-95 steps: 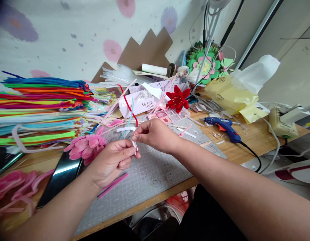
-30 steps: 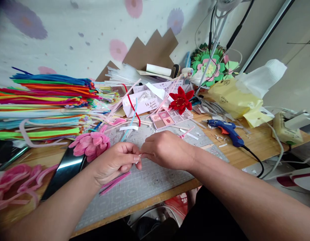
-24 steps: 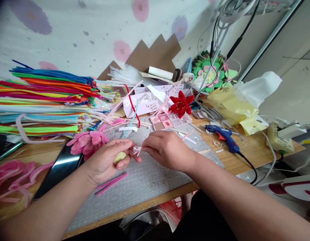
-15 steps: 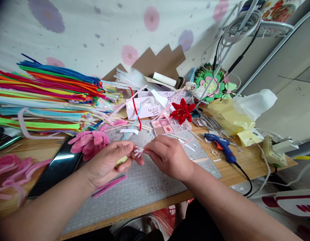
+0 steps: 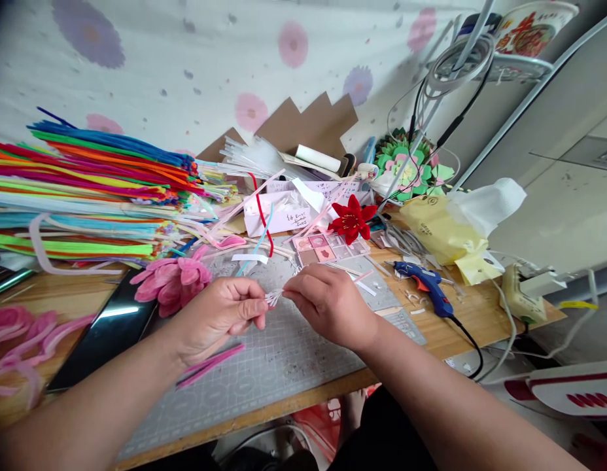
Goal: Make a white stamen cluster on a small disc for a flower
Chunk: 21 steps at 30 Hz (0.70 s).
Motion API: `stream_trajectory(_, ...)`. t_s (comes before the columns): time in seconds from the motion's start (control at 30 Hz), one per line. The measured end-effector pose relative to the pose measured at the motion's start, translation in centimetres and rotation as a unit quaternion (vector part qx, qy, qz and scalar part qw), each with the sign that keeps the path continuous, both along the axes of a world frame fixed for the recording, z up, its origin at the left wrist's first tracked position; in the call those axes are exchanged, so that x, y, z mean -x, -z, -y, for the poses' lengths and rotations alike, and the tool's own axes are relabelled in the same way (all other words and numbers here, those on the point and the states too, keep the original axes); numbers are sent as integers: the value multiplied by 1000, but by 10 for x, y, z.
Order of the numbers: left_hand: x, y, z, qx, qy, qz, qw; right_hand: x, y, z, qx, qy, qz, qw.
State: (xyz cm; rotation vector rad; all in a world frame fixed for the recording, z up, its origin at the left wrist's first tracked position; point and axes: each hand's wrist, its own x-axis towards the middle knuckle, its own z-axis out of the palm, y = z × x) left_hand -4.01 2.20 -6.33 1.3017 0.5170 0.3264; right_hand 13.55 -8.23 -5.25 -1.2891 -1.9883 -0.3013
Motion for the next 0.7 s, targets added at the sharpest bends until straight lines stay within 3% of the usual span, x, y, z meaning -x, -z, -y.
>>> stream_trajectory(0.17, 0, 0, -1, -20, -12, -9, 1000, -9, -7, 5, -9, 22, -5, 1000)
stream_trajectory(0.27, -1, 2, -2, 35, -66, 15, 997, -18, -19, 13, -11, 64, -58, 996)
stream_trajectory(0.33, -2, 3, -3, 103, -107, 36, 988, -26, -28, 21, 33, 68, -162, 984)
stream_trajectory(0.4, -3, 4, -4, 166, -123, 56, 977, -37, -34, 26, 129, 19, -232, 964)
stream_trajectory(0.47, -4, 4, -3, 202, -114, 70, 970, -47, -35, 26, 223, -18, -196, 955)
stream_trajectory(0.5, -4, 3, -3, 208, -110, 72, 969, -51, -33, 24, 246, -4, -149, 958)
stream_trajectory(0.7, -3, 4, -1, 178, -98, 95, 975, -50, -22, 10, 205, 95, -90, 970)
